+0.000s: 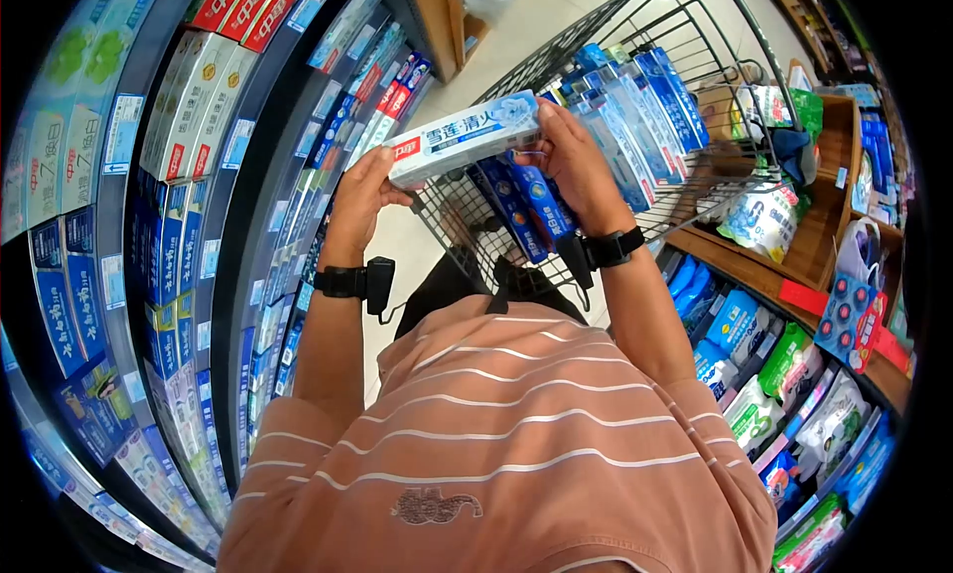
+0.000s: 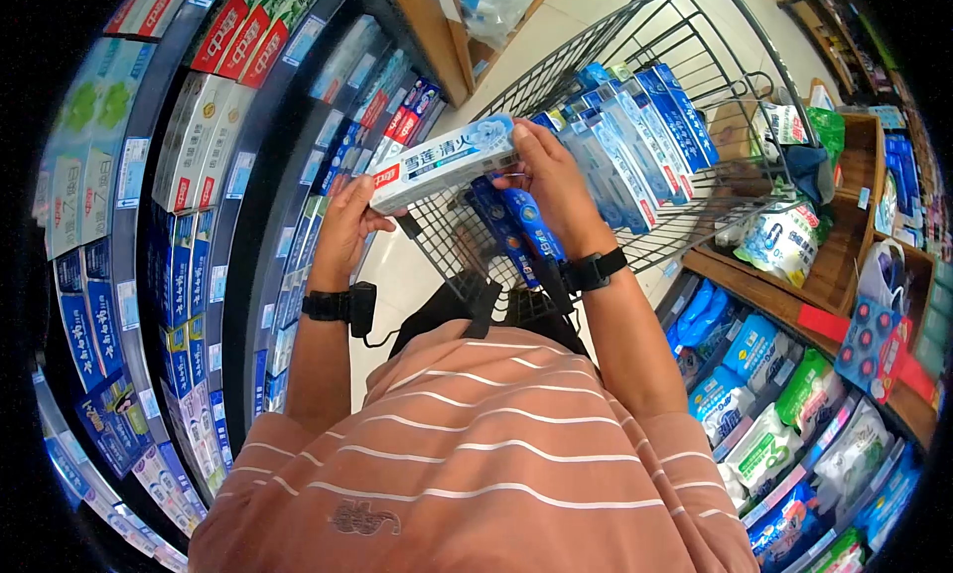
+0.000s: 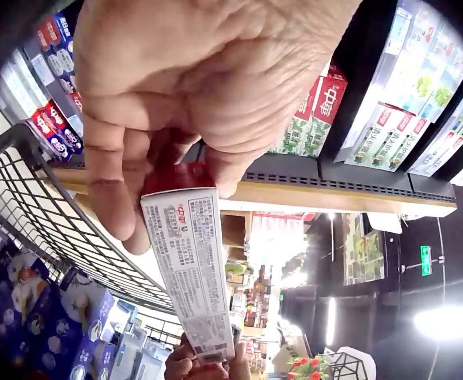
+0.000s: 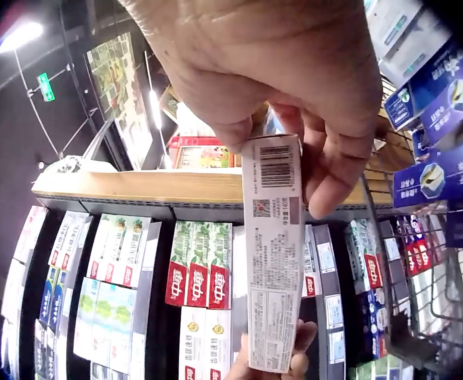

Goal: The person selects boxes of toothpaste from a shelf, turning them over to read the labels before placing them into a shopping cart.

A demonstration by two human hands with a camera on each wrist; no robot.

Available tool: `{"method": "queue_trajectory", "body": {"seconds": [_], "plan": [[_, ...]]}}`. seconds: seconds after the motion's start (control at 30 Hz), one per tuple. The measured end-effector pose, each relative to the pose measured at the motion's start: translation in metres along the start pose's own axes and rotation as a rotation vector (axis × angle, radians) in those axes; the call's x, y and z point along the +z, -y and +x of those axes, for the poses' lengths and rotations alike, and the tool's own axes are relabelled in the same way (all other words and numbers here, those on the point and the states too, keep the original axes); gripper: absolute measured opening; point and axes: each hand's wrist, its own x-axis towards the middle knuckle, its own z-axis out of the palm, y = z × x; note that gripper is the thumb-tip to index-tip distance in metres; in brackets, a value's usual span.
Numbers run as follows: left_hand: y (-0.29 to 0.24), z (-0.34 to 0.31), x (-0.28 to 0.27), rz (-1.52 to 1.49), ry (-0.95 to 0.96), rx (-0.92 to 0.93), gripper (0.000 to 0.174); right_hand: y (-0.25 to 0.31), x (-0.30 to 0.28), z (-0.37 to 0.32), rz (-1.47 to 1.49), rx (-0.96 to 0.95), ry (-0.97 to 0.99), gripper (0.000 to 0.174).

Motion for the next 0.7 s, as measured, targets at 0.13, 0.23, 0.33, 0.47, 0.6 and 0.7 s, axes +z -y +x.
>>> {"method": "queue_trajectory", "body": {"seconds": [0.13, 0.23, 0.33, 0.47, 0.6, 0.7], "plan": [[0.002, 0.006, -0.012, 0.069, -0.001, -0.04, 0.046, -0.003, 0.004, 0.012, -0.022, 0.01, -0.01, 0.051], [0.001, 0.009, -0.019, 0.1, -0.015, -0.049, 0.046, -0.004, 0.01, 0.018, -0.052, 0.011, -0.003, 0.051], [-0.003, 0.009, -0.021, 0.132, -0.064, -0.047, 0.045, -0.007, 0.015, 0.025, -0.057, 0.028, -0.005, 0.05], [-0.002, 0.013, -0.033, 0.134, -0.065, -0.056, 0.044, -0.01, 0.022, 0.033, -0.063, 0.052, -0.016, 0.049], [0.005, 0.019, -0.045, 0.176, -0.074, -0.007, 0.05, -0.014, 0.024, 0.042, -0.054, 0.063, -0.002, 0.047], [0.0, 0.02, -0.048, 0.272, -0.101, 0.022, 0.056, -0.016, 0.027, 0.051, -0.018, 0.066, 0.014, 0.046]]}}
